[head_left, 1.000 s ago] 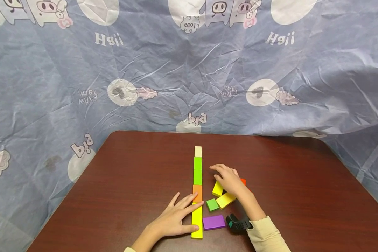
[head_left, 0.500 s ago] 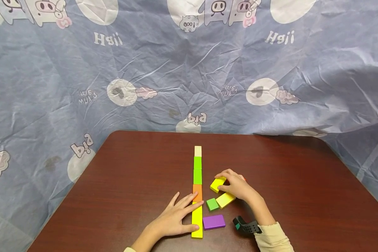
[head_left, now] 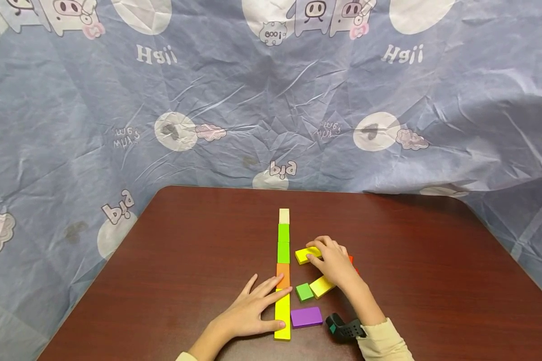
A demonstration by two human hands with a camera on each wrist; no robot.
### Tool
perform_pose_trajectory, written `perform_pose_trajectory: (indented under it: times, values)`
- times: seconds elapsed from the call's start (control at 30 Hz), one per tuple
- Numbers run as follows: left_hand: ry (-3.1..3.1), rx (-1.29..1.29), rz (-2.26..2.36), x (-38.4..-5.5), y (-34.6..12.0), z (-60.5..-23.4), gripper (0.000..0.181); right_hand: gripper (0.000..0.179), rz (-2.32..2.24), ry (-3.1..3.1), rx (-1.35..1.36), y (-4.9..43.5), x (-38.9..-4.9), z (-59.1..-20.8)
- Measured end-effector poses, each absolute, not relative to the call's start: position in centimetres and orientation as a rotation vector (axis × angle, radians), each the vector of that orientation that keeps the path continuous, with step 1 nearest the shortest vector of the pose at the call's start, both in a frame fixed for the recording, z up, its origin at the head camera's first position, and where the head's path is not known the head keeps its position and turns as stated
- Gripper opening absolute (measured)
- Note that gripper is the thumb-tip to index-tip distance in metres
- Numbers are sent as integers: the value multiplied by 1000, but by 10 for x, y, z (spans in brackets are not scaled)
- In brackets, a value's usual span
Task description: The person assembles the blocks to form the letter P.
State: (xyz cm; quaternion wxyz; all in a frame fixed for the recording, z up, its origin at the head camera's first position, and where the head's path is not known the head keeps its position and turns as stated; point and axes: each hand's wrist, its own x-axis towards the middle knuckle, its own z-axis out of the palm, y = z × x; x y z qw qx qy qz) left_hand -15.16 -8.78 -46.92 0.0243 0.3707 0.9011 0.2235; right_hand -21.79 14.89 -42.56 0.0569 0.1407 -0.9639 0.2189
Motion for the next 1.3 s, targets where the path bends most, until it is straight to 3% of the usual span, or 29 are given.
perform_pose_trajectory:
  times: [0.17,0.53,0.87,1.3]
  values:
    - [2796,1157,684,-151,-88,-469,66,22,617,-3004,541,153,-215,-417]
    - [2808,1155,677,-152,-88,-468,66,45,503,-3031,485,145,-216,-433]
    - [2805,1152,675,-151,-88,-468,66,35,502,-3012,475,141,-213,-426]
    - [2800,1143,685,-152,-88,-469,66,40,493,-3000,462,136,-215,-431]
